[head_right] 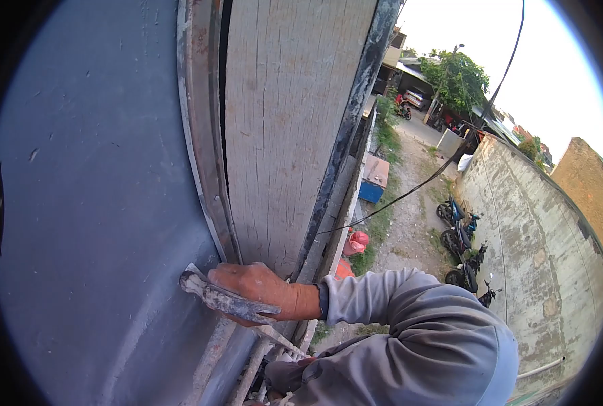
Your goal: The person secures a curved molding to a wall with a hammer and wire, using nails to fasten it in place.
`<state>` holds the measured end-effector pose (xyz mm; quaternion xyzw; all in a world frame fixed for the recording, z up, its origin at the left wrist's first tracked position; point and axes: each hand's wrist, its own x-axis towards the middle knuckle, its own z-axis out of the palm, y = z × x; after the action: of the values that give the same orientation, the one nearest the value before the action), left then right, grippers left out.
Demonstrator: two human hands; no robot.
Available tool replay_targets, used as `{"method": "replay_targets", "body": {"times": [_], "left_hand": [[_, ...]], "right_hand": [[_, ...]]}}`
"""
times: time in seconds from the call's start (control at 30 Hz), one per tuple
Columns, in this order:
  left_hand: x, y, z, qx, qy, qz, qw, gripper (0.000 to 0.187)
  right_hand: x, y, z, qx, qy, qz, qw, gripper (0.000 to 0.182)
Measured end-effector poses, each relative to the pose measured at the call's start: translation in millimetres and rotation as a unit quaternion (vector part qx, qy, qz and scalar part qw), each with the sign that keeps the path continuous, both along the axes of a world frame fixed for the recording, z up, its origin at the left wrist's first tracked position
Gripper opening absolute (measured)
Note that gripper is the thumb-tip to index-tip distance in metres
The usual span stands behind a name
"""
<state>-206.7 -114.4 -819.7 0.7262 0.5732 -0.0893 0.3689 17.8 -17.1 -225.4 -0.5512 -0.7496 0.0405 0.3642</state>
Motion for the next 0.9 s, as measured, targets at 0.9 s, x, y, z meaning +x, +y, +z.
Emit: {"method": "replay_targets", "body": {"times": [0.9], "left_hand": [[-42.8,44.7,472.8,-0.048,-0.641,0.360,0.676,0.054]], "right_hand": [[-9.5,5.5,6.4,-0.001,0.089,-0.008,0.996,0.025]]}}
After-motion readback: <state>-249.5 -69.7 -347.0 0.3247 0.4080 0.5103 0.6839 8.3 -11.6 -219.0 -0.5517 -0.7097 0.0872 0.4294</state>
